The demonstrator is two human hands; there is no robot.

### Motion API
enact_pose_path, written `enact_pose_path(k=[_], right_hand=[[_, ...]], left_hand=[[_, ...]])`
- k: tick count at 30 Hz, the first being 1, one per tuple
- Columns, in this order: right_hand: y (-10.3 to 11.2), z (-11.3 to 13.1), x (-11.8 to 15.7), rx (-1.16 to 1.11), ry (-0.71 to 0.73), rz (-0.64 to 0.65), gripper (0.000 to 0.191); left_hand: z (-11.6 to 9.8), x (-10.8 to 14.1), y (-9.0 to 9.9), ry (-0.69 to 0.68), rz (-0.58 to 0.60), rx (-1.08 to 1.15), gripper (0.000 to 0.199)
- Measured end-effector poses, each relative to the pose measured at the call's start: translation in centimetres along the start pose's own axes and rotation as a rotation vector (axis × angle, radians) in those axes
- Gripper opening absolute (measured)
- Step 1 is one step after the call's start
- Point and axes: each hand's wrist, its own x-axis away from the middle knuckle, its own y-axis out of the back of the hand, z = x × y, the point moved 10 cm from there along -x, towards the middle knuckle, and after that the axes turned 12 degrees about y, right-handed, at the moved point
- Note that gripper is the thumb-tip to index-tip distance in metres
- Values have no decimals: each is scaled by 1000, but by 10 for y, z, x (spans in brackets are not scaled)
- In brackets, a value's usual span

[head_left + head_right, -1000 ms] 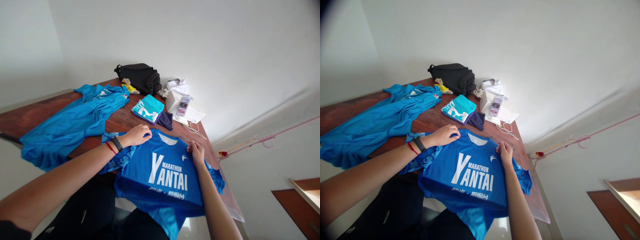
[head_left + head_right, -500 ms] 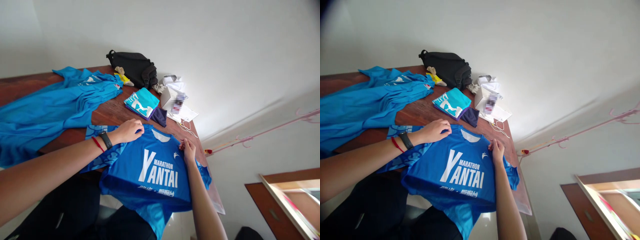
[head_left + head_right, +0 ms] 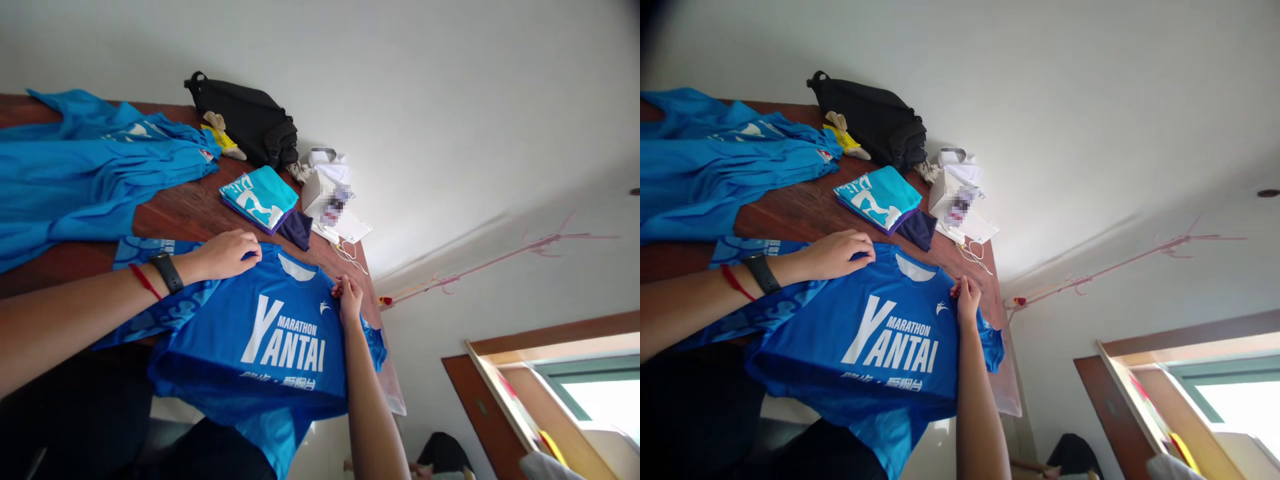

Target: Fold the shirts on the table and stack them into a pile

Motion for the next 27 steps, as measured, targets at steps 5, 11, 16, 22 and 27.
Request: enact_pose_path(k=[5, 11, 16, 22, 27], right_hand=[[1, 0, -1, 14, 21, 11, 53], [5, 3, 0, -30, 31, -23, 52], [6, 8, 0, -74, 33, -40, 49], [5, 8, -1, -120, 36, -48, 49], [4, 7, -1, -146, 31, -56, 53]], left_hand=[[-3, -1, 2, 15, 55, 6, 22], [-11, -1, 9, -8, 98, -10, 26], [-11, -2, 9, -3, 113, -5, 24], [-14, -3, 10, -12, 146, -7, 21], [-16, -3, 10, 1, 174, -17, 22]])
